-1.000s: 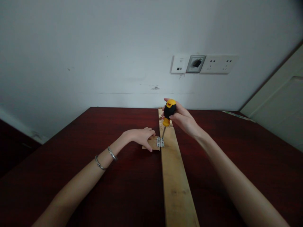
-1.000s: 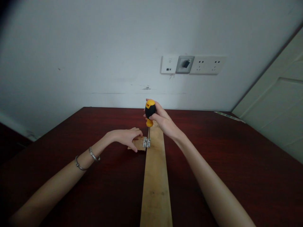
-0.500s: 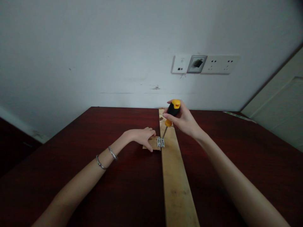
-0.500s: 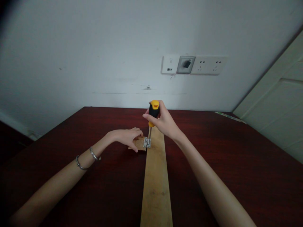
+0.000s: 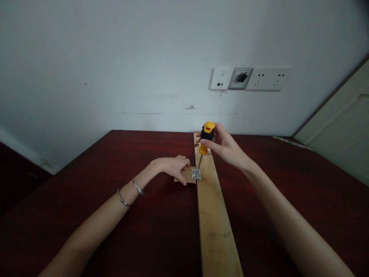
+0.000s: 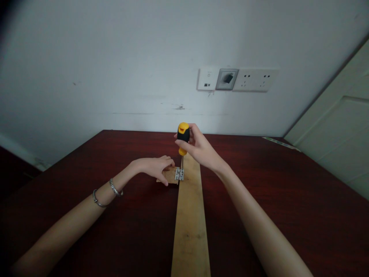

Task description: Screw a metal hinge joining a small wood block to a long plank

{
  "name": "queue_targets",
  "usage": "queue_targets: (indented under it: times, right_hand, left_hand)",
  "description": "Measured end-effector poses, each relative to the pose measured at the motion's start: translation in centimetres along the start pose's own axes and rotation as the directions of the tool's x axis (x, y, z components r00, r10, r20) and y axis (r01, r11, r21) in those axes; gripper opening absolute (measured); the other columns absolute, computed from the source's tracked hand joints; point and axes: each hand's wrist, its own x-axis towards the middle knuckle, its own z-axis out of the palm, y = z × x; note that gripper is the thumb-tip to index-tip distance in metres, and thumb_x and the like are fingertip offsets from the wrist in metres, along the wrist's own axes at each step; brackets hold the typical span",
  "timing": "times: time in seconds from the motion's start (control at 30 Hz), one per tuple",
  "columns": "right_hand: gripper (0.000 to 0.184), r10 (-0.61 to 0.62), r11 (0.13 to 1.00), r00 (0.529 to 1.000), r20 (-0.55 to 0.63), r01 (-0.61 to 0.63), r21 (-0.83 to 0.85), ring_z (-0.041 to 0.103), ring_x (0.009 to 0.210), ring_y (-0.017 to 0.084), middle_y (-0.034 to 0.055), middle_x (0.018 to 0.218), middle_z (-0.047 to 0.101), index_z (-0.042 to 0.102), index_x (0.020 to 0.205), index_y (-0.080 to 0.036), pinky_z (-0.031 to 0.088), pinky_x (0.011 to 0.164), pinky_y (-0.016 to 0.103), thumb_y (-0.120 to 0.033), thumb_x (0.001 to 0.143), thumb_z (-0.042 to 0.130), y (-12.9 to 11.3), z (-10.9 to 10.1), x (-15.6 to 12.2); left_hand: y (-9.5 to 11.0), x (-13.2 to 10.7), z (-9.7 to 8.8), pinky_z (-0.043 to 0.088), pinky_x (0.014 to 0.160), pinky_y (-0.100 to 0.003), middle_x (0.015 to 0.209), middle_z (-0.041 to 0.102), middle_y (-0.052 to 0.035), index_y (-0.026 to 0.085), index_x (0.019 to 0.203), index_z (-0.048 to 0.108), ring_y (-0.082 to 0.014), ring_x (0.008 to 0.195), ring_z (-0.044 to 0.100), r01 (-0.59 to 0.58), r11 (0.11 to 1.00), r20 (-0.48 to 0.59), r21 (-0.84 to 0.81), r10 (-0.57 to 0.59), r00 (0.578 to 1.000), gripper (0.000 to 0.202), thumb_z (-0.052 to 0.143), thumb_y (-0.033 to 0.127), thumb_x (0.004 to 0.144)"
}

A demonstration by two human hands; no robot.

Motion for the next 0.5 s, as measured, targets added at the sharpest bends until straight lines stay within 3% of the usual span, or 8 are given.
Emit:
queue_targets:
  times: [0.23, 0.4, 0.5]
  right_hand:
    - [0.035, -0.028, 0.999, 0.980, -0.198, 0.034, 0.025, 0.056, 0.074, 0.013, -0.0004, 0.084, 0.054, 0.042, 0.099, -0.025, 0.049, 0.070, 0.031, -0.031, 0.073, 0.065, 1.6, 1.2, 0.3]
    - [0.042, -0.004, 0.988, 0.992, -0.125, 0.023, 0.156, 0.054, 0.072, 0.012, -0.0007, 0.088, 0.051, 0.039, 0.119, -0.030, 0.049, 0.068, 0.031, -0.028, 0.078, 0.049, 2.9, 1.1, 0.4]
    - [0.036, 0.023, 0.984, 0.993, -0.112, -0.002, 0.177, 0.056, 0.078, 0.014, 0.0010, 0.093, 0.053, 0.044, 0.115, -0.028, 0.049, 0.073, 0.033, -0.029, 0.079, 0.049, 2.9, 1.0, 0.4]
  left_hand:
    - [0.0, 0.0, 0.1, 0.039, 0.081, -0.032, 0.109, 0.047, -0.0102, 0.015, 0.110, 0.046, -0.0250, 0.099, 0.043, 0.006, 1.000, -0.007, 0.008, -0.006, 1.000, 0.070, 0.062, 0.061, 0.060]
    - [-0.1, 0.0, 0.1, 0.039, 0.080, -0.031, 0.110, 0.047, -0.0096, 0.016, 0.110, 0.045, -0.0246, 0.100, 0.043, 0.013, 1.000, -0.007, 0.009, -0.013, 1.000, 0.066, 0.061, 0.059, 0.062]
    - [-0.1, 0.1, 0.1, 0.040, 0.080, -0.031, 0.109, 0.047, -0.0099, 0.015, 0.109, 0.046, -0.0249, 0.099, 0.044, -0.001, 1.000, -0.009, 0.008, 0.001, 1.000, 0.068, 0.062, 0.060, 0.061]
